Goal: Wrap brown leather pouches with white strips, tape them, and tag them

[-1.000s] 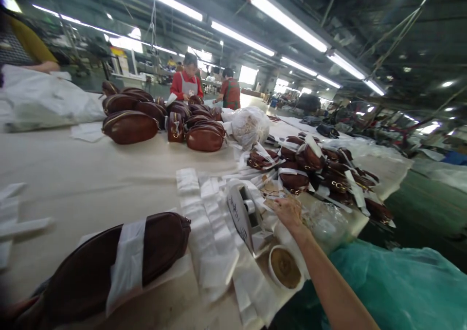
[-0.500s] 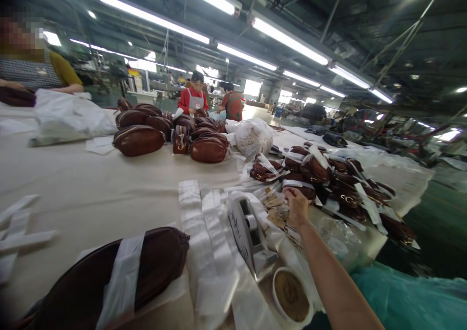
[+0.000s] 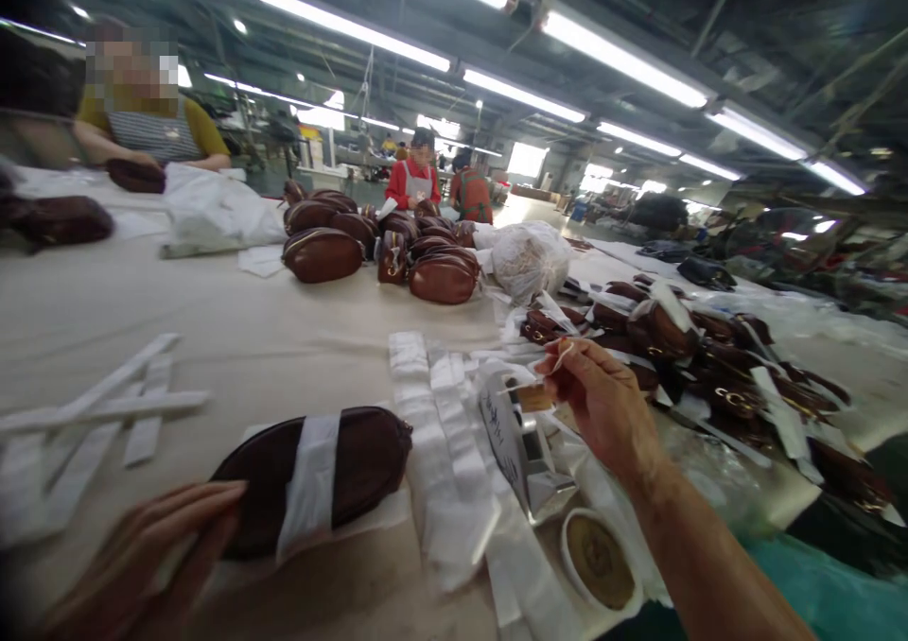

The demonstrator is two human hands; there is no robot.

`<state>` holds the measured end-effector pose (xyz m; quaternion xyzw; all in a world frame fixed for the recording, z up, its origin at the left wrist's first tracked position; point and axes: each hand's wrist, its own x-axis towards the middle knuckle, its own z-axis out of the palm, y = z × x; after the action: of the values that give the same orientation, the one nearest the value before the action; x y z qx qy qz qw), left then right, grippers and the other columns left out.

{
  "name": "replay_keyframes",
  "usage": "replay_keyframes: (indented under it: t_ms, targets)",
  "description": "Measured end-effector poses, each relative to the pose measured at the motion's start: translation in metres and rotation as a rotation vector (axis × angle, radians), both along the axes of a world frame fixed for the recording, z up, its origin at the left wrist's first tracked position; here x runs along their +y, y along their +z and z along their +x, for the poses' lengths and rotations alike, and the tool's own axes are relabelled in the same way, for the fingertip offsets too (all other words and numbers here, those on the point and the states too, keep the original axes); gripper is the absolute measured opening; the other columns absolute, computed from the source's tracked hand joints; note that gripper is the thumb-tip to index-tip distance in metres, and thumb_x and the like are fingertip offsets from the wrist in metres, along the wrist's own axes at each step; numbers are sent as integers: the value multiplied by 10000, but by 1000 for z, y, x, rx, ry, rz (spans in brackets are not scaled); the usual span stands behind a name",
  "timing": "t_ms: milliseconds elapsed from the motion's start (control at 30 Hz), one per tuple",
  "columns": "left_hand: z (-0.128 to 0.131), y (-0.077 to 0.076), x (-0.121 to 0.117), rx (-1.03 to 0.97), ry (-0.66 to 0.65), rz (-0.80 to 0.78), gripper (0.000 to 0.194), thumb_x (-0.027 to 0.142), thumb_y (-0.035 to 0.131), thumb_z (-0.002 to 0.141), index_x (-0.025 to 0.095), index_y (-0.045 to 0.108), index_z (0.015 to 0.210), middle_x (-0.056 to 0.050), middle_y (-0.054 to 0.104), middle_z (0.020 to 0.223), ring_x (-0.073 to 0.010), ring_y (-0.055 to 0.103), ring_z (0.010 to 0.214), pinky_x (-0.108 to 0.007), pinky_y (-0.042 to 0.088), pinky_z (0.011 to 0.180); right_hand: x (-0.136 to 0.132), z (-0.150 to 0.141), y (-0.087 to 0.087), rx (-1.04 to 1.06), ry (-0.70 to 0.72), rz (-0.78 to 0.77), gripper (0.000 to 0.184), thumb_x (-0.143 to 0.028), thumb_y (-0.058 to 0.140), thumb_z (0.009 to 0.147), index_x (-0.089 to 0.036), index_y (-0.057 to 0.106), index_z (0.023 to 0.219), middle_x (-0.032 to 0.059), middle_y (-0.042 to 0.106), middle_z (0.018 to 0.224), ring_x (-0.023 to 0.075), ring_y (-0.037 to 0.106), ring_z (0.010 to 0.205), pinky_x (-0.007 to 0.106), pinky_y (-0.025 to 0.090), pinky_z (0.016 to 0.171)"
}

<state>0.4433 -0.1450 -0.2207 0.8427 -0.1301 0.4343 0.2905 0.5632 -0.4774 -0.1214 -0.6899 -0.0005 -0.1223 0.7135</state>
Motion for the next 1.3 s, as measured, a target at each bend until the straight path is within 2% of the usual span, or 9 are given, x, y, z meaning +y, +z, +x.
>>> replay_keyframes:
  t_ms: [100, 267, 467, 667, 900, 1033, 1167, 1233, 1300]
  targets:
    - [4, 13, -34, 157, -258, -95, 150, 188, 507, 870, 204, 579, 1001, -36, 645, 913, -154, 607, 867, -253, 534, 739, 47, -25, -17, 90, 191, 41, 257, -423, 750, 612, -198, 645, 676, 11, 645, 608, 98, 509, 463, 223, 391, 417]
    - [16, 15, -66, 260, -275, -182, 193, 278, 556, 859, 159, 582, 1010, -95, 644, 974, -203, 577, 909, -349, 517, 793, 107, -59, -49, 184, 462, 94, 268, -446, 706, 696, -182, 671, 714, 41, 664, 658, 110, 517, 490, 241, 403, 437]
    - [5, 5, -43, 505, -356, -418, 148, 212, 565, 842, 167, 641, 723, -24, 636, 702, -142, 562, 685, -249, 458, 645, 133, -67, -70, 239, 570, 148, 253, -429, 694, 720, -177, 678, 745, 48, 675, 705, 109, 531, 506, 238, 408, 456]
    - [-4, 20, -26, 727, -255, -735, 147, 234, 575, 796, 148, 613, 684, -5, 602, 659, -116, 539, 636, -209, 409, 588, 148, -70, -94, 444, 757, 212, 391, -509, 487, 845, -196, 627, 1034, 88, 686, 935, 96, 533, 465, 255, 420, 445]
    - [-4, 40, -9, 871, -361, -1154, 180, 286, 587, 772, 124, 573, 696, -4, 595, 592, -67, 472, 501, -176, 353, 485, 161, -74, -108, 621, 904, 290, 506, -591, 451, 836, -142, 668, 923, 70, 677, 695, 46, 400, 336, 190, 230, 341]
    - [-5, 44, 0, 900, -436, -1423, 182, 294, 600, 753, 153, 493, 707, -25, 650, 625, -71, 471, 463, -169, 320, 432, 156, -76, -112, 702, 1040, 348, 439, -529, 463, 840, -146, 676, 862, 30, 628, 557, 37, 346, 300, 180, 167, 330]
    - [-13, 51, 3, 910, -421, -1316, 199, 296, 594, 773, 149, 479, 704, -42, 668, 646, -65, 486, 465, -165, 329, 438, 149, -78, -116, 506, 957, 199, 298, -422, 626, 756, -175, 679, 914, 19, 631, 676, 79, 489, 492, 185, 348, 433]
    - [-18, 57, 0, 945, -425, -1206, 194, 290, 585, 785, 142, 487, 708, -48, 675, 664, -57, 484, 457, -159, 313, 431, 151, -79, -115, 328, 893, 49, 398, -362, 710, 695, -231, 634, 1063, 35, 649, 932, 146, 578, 779, 243, 469, 654]
    - [-21, 62, -3, 977, -444, -1149, 187, 287, 577, 791, 139, 492, 714, -47, 670, 666, -55, 482, 456, -157, 301, 423, 159, -83, -112, 182, 932, -99, 563, -333, 738, 682, -284, 536, 1205, 35, 597, 1134, 196, 544, 1014, 321, 456, 857]
